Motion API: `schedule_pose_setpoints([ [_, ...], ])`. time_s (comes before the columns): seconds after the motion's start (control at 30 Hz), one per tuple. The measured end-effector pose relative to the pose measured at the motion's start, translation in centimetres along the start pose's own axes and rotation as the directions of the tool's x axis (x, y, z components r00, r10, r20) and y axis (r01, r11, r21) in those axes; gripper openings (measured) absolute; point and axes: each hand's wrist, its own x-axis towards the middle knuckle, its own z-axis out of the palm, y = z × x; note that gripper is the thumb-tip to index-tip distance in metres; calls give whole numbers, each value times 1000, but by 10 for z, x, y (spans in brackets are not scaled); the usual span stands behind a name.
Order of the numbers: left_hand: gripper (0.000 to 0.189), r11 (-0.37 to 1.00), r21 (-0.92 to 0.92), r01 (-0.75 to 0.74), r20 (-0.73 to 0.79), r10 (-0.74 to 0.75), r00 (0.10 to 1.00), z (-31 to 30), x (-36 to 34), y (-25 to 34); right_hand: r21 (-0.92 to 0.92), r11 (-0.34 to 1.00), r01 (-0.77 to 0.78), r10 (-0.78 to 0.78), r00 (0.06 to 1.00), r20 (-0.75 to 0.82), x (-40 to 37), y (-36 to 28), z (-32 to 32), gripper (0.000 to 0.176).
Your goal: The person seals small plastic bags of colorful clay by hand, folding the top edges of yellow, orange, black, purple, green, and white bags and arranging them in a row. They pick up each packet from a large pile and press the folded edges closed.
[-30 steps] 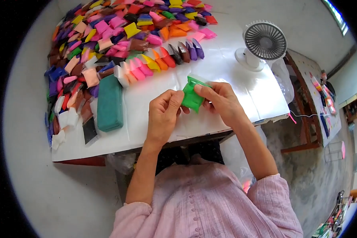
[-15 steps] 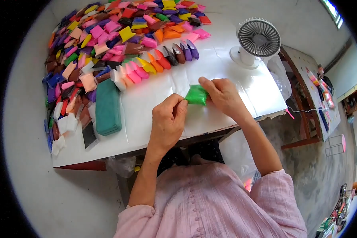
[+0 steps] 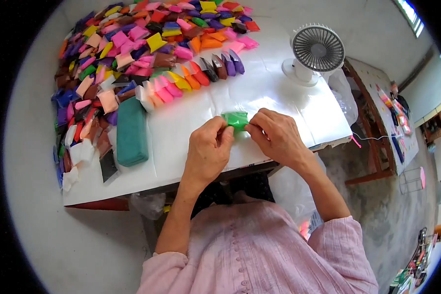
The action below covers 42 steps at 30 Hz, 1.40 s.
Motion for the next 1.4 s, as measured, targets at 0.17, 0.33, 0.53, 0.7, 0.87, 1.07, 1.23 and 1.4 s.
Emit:
schedule_pose_setpoints([
  [0.17, 11, 987, 102, -125, -27, 128, 991, 5, 1, -5, -98, 994, 47, -54, 997, -62, -3, 0, 3, 17],
  [0.33, 9, 882, 316, -349, -69, 388, 919, 8, -3, -2, -278, 948, 154, -225, 943, -246, -12, -6, 7, 21],
  [0.53, 13, 809, 300, -505, -127, 559, 820, -1, -10, 0, 465, 850, -248, 307, 950, -53, -14, -16, -11, 15],
  [0.7, 20, 795, 324, -512, -154, 578, 801, 1, -12, -4, 740, 268, -617, 437, 763, 478, 5, -13, -28, 21],
  [0.87, 14, 897, 182, -402, -264, 438, 859, 3, -7, -3, 773, 321, -547, 495, 793, 355, 22, -15, -24, 15],
  [1.07, 15, 985, 66, -158, -159, 166, 973, 4, -7, -10, 180, 925, -336, 371, 902, -223, 73, 41, -15, 21],
  [1.23, 10, 984, 84, -159, -98, 167, 981, 3, -5, -12, -89, 940, -329, 300, 924, -238, 99, 113, 17, 22],
  [1.4, 8, 997, -18, -71, -44, 70, 997, -2, -4, -5, -159, 925, -346, 323, 933, -157, 107, 128, 44, 24],
])
